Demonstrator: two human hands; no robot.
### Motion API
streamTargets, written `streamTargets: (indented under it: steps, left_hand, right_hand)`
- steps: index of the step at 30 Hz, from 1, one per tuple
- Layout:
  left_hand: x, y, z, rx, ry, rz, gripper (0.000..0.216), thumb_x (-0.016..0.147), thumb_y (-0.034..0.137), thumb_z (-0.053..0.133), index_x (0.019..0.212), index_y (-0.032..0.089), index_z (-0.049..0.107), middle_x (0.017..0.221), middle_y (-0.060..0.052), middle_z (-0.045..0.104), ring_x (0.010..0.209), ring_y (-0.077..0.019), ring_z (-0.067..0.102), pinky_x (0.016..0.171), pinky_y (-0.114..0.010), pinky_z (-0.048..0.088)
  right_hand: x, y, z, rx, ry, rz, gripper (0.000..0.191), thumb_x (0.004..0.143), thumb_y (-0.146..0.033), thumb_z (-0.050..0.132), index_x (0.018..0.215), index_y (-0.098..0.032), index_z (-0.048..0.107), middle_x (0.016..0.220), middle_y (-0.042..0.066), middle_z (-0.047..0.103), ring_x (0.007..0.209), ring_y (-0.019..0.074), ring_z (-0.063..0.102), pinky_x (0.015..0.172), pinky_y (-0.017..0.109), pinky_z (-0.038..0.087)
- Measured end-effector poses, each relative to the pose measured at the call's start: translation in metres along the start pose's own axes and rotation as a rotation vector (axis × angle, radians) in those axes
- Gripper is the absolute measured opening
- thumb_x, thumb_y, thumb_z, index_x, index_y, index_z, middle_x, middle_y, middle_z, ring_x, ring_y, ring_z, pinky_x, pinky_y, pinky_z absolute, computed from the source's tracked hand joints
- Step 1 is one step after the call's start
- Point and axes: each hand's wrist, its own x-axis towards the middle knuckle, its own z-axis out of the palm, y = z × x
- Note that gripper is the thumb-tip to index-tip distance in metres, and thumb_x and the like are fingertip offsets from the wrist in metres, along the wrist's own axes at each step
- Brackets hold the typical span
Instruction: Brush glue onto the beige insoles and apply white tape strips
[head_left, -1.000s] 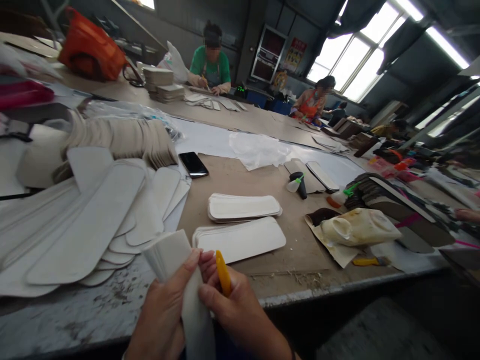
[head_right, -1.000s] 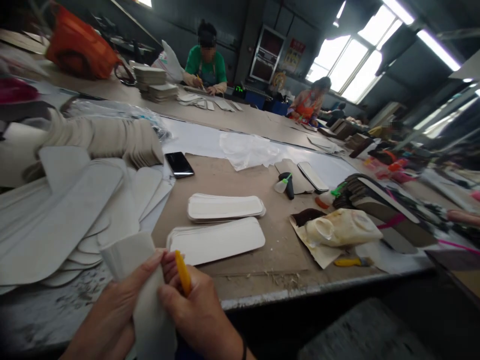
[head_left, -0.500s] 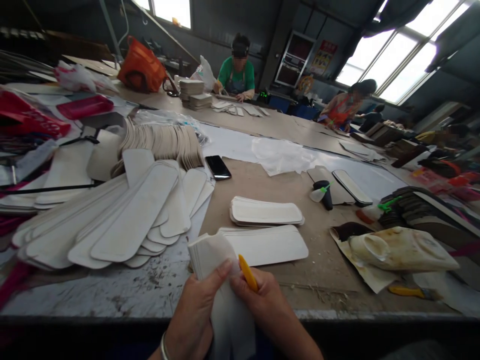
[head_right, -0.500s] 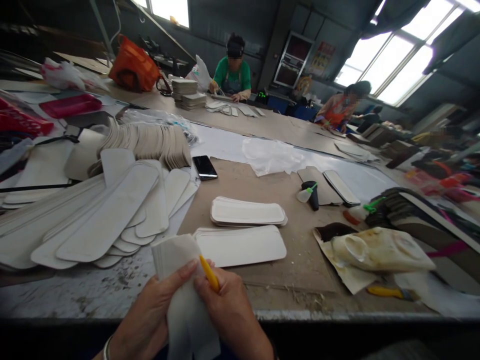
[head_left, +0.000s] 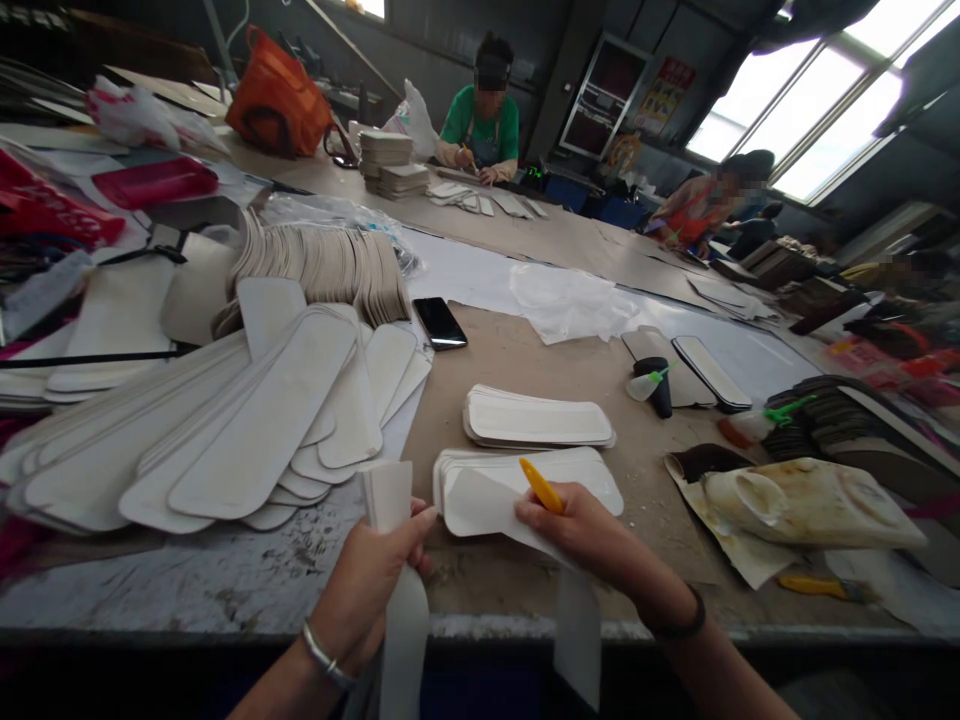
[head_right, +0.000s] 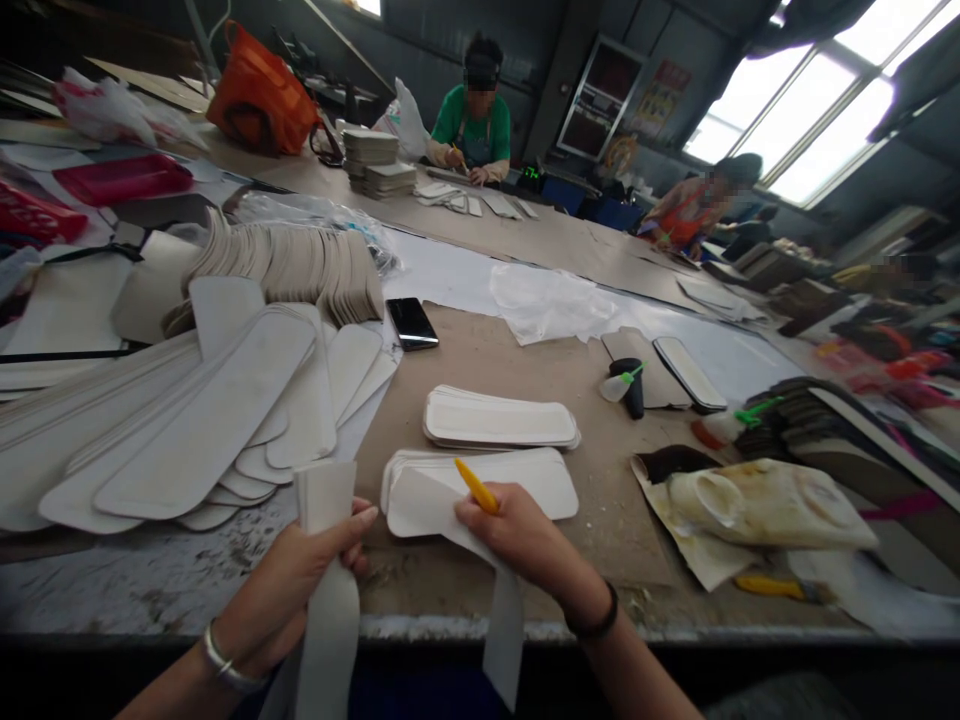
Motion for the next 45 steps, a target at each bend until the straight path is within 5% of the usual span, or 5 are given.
streamTargets:
  steps: [9, 27, 33, 40, 45]
  left_hand:
    - [0.014, 0.010, 0.002, 0.263, -0.085, -0.042, 0.043, 0.050, 0.048, 0.076, 0.075, 0.014, 0.063, 0.043, 0.002, 0.055, 0.048, -0.0154, 0.051, 0.054, -0.027, 0.038]
    - [0.021, 0.015, 0.014, 0.605, -0.035, 0.004, 0.034, 0.061, 0.050, 0.069, 0.048, 0.022, 0.054, 0.038, -0.003, 0.056, 0.041, -0.0172, 0.047, 0.049, -0.028, 0.034]
    - [0.026, 0.009, 0.011, 0.655, -0.023, -0.001, 0.035, 0.064, 0.047, 0.071, 0.045, 0.021, 0.056, 0.043, -0.007, 0.062, 0.042, -0.0192, 0.051, 0.048, -0.029, 0.035]
    - [0.024, 0.007, 0.004, 0.715, -0.021, 0.033, 0.040, 0.066, 0.051, 0.070, 0.041, 0.022, 0.057, 0.043, -0.006, 0.062, 0.044, -0.0199, 0.050, 0.051, -0.029, 0.034]
    - [0.024, 0.004, 0.001, 0.687, -0.029, 0.028, 0.038, 0.062, 0.056, 0.073, 0.049, 0.022, 0.060, 0.047, -0.005, 0.064, 0.049, -0.0227, 0.053, 0.053, -0.031, 0.036]
  right_hand:
    - [0.039, -0.002, -0.022, -0.185, -0.221, 0.084, 0.023, 0.079, -0.026, 0.056, 0.058, -0.019, 0.050, 0.056, -0.007, 0.041, 0.057, 0.0105, 0.038, 0.055, 0.023, 0.030]
    - [0.049, -0.009, -0.020, -0.547, -0.223, 0.123, 0.021, 0.086, -0.028, 0.062, 0.069, -0.017, 0.067, 0.061, 0.000, 0.058, 0.056, 0.0127, 0.047, 0.052, 0.024, 0.028]
    - [0.029, -0.010, -0.027, -0.626, -0.142, 0.133, 0.014, 0.083, -0.032, 0.067, 0.079, -0.019, 0.071, 0.076, 0.005, 0.068, 0.070, 0.0184, 0.057, 0.055, 0.026, 0.027]
    - [-0.022, 0.031, -0.068, -0.647, 0.078, 0.234, 0.014, 0.091, -0.025, 0.057, 0.084, -0.017, 0.065, 0.084, 0.005, 0.068, 0.074, 0.0175, 0.060, 0.063, 0.025, 0.035]
    - [-0.026, 0.042, -0.064, -0.829, 0.223, 0.273, 0.015, 0.096, -0.028, 0.053, 0.098, -0.017, 0.064, 0.098, 0.009, 0.071, 0.091, 0.0217, 0.065, 0.072, 0.026, 0.039]
